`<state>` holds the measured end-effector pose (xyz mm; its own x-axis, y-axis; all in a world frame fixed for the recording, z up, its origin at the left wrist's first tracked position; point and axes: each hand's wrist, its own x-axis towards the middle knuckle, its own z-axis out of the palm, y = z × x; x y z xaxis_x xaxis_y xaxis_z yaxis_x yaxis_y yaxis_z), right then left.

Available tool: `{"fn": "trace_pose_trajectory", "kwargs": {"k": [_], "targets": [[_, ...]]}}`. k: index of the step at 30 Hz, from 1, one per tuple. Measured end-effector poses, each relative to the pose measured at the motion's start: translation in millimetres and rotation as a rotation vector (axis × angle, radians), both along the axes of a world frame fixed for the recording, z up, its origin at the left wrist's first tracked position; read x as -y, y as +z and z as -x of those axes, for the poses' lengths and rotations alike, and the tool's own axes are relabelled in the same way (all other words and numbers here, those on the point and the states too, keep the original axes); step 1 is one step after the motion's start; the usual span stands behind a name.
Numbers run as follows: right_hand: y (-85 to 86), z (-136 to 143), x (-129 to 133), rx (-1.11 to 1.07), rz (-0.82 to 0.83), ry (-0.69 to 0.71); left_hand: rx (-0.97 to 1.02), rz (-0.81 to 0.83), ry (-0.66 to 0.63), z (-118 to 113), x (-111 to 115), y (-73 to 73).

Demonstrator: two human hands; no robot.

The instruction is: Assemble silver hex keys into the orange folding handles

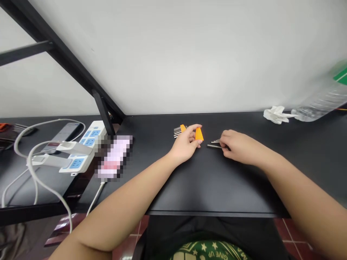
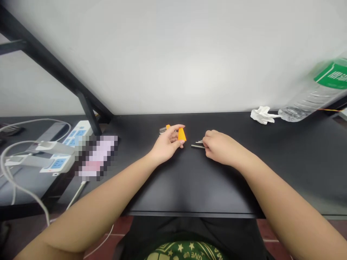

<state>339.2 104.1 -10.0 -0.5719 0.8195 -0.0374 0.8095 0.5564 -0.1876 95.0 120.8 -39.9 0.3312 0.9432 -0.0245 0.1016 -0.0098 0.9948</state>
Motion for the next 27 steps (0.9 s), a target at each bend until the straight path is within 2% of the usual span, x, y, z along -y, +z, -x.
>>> {"fn": "trace_pose_trajectory", "kwargs": {"k": [4, 9, 14, 21, 25, 27], "targets": [[4.6, -1, 1, -0.206, 0.016, -0.026, 0.036, 0.013, 0.004, 1, -2, -0.6], [10.1, 0, 1, -0.413, -0.088, -0.013, 0.061, 0.011, 0.001, 1, -3, -1.0], [12.8, 4, 4, -0.481, -0.139, 0.014, 0.125, 0.026, -0.010, 1, -2, 0.4], [12.6, -1, 4, -0.510, -0.138, 0.051, 0.061, -0.005, -0.062, 1, 3, 3.3], [13.2, 3, 6, -0.540, -0.048, 0.003, 0.028, -0.051, -0.075, 0, 6, 2.9], [11.2, 9, 8, -0.598, 0.130, -0.103, 0.013, -0.091, -0.077, -1, 7, 1.9]]}}
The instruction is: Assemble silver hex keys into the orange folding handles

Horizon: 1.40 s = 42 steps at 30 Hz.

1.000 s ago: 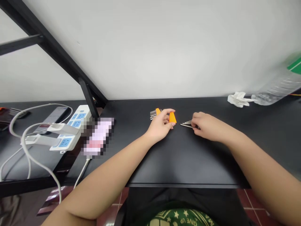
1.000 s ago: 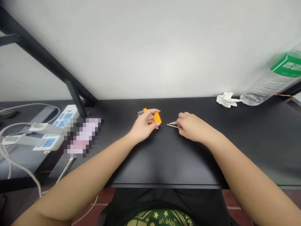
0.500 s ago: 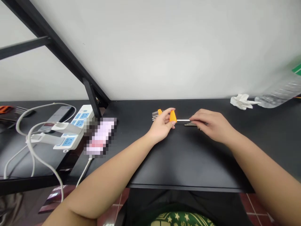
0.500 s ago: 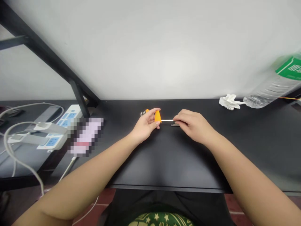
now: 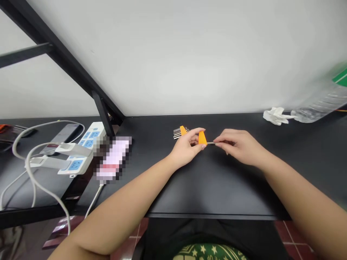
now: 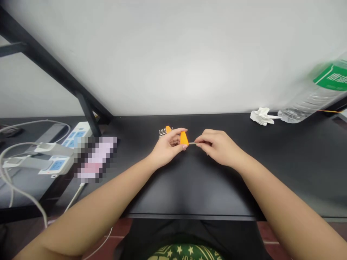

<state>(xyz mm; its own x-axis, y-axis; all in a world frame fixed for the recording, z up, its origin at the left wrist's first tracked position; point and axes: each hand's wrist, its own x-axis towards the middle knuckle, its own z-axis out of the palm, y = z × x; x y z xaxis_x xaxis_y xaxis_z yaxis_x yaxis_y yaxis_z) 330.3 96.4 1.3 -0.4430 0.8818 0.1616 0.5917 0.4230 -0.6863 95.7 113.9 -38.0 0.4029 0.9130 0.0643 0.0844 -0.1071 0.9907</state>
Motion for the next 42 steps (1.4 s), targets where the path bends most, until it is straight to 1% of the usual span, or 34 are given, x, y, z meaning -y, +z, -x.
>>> {"fn": "trace_pose_trajectory", "kwargs": {"k": [3, 5, 8, 11, 13, 16, 18, 20, 23, 25, 28, 30, 33, 34, 35, 38, 42], "targets": [[-8.2, 11, 0, -0.214, 0.415, -0.075, -0.050, -0.082, -0.041, -1, 2, -1.1], [-15.4, 17, -1, -0.377, 0.595, -0.086, -0.097, -0.132, -0.086, -1, 3, -0.5], [-23.3, 22, -4, -0.518, 0.706, -0.055, -0.179, -0.202, -0.139, 0, 5, 3.6], [-25.4, 23, -4, -0.550, 0.759, -0.023, -0.329, -0.299, -0.181, 2, 6, 10.2], [-24.8, 25, -4, -0.554, 0.785, -0.014, -0.471, -0.375, -0.175, 2, 6, 13.5], [-22.3, 27, -2, -0.577, 0.806, -0.010, -0.633, -0.443, -0.106, 3, 7, 13.3], [-20.1, 27, -1, -0.607, 0.793, -0.017, -0.664, -0.435, -0.053, 3, 7, 10.1], [-18.0, 24, -1, -0.601, 0.771, -0.022, -0.652, -0.411, -0.010, 3, 6, 6.4], [-17.2, 19, -2, -0.498, 0.762, 0.000, -0.607, -0.400, 0.008, 2, 7, 3.0], [-18.4, 19, -3, -0.440, 0.743, 0.009, -0.611, -0.414, 0.012, 1, 7, 2.5], [-19.2, 18, -4, -0.361, 0.656, 0.007, -0.661, -0.435, 0.018, 0, 8, 3.2], [-17.4, 13, -5, -0.208, 0.501, -0.025, -0.683, -0.439, 0.019, 0, 7, 3.8], [-13.7, -2, -9, 0.155, 0.096, -0.078, -0.705, -0.441, 0.024, 2, 7, 4.3], [-13.1, -8, -10, 0.269, -0.001, -0.068, -0.712, -0.441, 0.026, 2, 7, 4.5], [-13.0, -13, -12, 0.366, -0.053, -0.054, -0.717, -0.440, 0.027, 3, 7, 4.7], [-14.3, -20, -14, 0.556, -0.073, -0.030, -0.720, -0.436, 0.031, 4, 6, 4.9], [-14.0, -14, -10, 0.667, -0.041, -0.049, -0.659, -0.416, 0.027, 4, 5, 3.6]]}}
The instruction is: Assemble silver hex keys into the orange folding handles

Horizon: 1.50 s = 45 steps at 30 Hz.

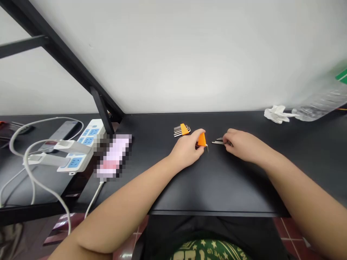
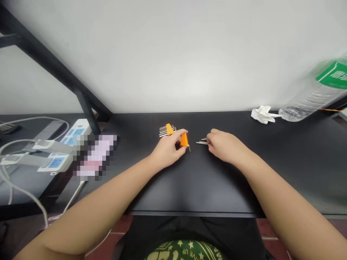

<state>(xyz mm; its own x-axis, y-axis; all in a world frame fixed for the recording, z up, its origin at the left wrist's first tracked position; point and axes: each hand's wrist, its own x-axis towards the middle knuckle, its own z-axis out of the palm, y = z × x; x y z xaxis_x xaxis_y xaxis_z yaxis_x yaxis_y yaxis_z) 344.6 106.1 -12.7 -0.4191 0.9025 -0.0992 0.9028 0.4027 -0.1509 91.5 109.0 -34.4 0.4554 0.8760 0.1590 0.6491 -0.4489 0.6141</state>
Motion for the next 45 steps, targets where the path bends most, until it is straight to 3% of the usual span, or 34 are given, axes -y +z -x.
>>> {"fn": "trace_pose_trajectory", "kwargs": {"k": [11, 17, 21, 26, 35, 40, 45], "targets": [[11.6, 17, 11, 0.063, 0.044, 0.018, 0.109, 0.061, 0.014, -1, -3, -0.7], [9.4, 13, 10, 0.111, -0.090, 0.044, 0.110, 0.064, 0.011, 0, -4, -1.2], [8.5, 7, 6, -0.125, -0.124, 0.041, 0.106, 0.065, 0.016, 0, -4, -2.7], [10.3, 6, 4, -0.418, -0.142, 0.164, 0.107, 0.055, 0.017, 0, -3, -3.2], [12.1, 6, 6, -0.471, -0.234, 0.210, 0.127, 0.045, 0.029, 0, -4, -4.6], [9.2, 11, 10, -0.466, -0.254, 0.305, 0.138, 0.053, 0.013, 0, 0, -5.1], [5.3, 19, 13, -0.545, -0.146, 0.282, 0.072, -0.033, -0.021, -2, 2, -1.9]]}}
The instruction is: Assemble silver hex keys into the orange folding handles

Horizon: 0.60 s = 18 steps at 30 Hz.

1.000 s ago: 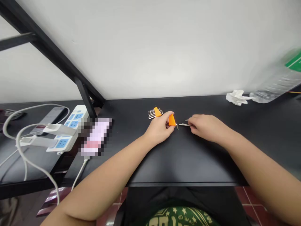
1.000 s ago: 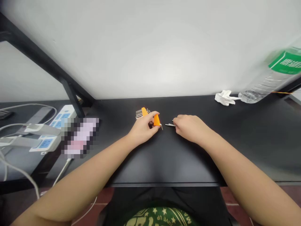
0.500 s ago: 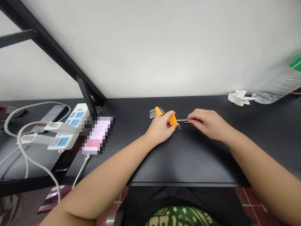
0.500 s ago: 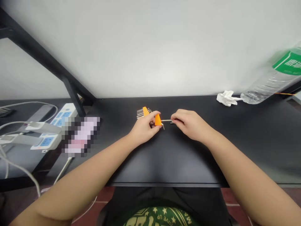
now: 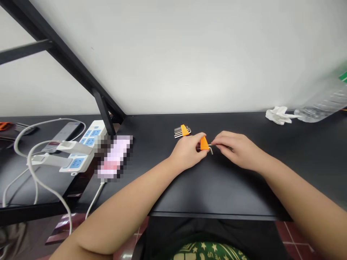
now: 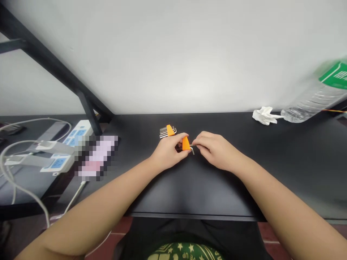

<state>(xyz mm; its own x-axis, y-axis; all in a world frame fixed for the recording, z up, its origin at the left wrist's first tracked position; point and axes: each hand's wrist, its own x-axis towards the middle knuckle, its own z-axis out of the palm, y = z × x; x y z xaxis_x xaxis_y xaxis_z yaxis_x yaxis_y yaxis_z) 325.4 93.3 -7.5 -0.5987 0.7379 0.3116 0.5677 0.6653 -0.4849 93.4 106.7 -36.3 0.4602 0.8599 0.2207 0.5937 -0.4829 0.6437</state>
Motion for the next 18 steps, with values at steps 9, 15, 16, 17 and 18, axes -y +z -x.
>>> {"fn": "trace_pose_trajectory", "kwargs": {"k": [9, 15, 16, 17, 18], "targets": [[-13.8, 13, -3, -0.403, 0.683, -0.055, -0.157, -0.097, -0.024, -2, 2, 7.8], [-12.4, 18, -1, -0.473, 0.702, -0.026, -0.143, -0.051, -0.069, -3, 5, 12.5], [-11.2, 15, -2, -0.399, 0.630, -0.044, -0.134, -0.038, -0.069, -3, 5, 11.9], [-10.2, 10, -3, -0.289, 0.527, -0.069, -0.123, -0.024, -0.065, -3, 4, 10.9], [-9.5, 4, -5, -0.159, 0.405, -0.098, -0.110, -0.012, -0.058, -3, 4, 9.4]]}}
